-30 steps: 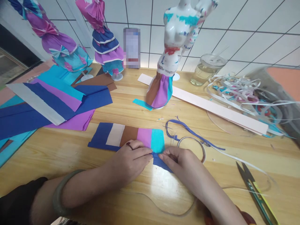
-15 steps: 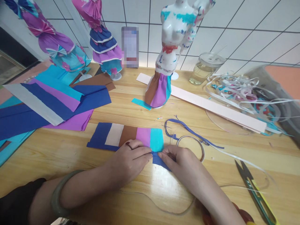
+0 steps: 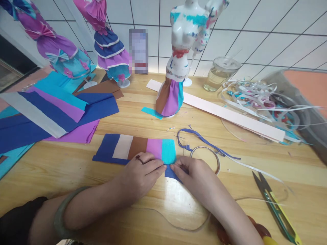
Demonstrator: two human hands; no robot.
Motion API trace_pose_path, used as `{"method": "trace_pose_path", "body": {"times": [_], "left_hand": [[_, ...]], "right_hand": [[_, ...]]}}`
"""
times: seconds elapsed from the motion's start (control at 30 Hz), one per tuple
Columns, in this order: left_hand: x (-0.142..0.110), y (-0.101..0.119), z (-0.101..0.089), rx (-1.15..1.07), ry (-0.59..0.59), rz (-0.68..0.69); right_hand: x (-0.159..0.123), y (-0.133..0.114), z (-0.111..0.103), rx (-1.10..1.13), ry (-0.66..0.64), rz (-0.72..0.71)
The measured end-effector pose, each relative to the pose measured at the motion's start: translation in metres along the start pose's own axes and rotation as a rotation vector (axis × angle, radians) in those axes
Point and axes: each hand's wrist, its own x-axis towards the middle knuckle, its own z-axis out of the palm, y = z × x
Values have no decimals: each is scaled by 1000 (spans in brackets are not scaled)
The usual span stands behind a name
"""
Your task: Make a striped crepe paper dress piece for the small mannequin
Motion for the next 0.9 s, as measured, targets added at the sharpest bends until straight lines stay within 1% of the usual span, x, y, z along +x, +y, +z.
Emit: {"method": "trace_pose_path", "body": {"times": [0.07,0.27,0.47,0.57,0.8,0.9], "left_hand": [[0,1,0,5,17,0],[2,1,-1,61,19,18],[2,2,-3,86,25,63],[2,2,-2,104,-4,85],[2,1,-4,116,-37,112],[2,2,-4,125,-50,113]], "right_hand": [[0,0,0,0,3,0],[0,3,1,-8,11,-20],[0,4,1,-27,5,-6],[-1,4,1,-21,7,-3],[-3,7,-1,30,103,27],[-5,9,-3,21,112,44]]}}
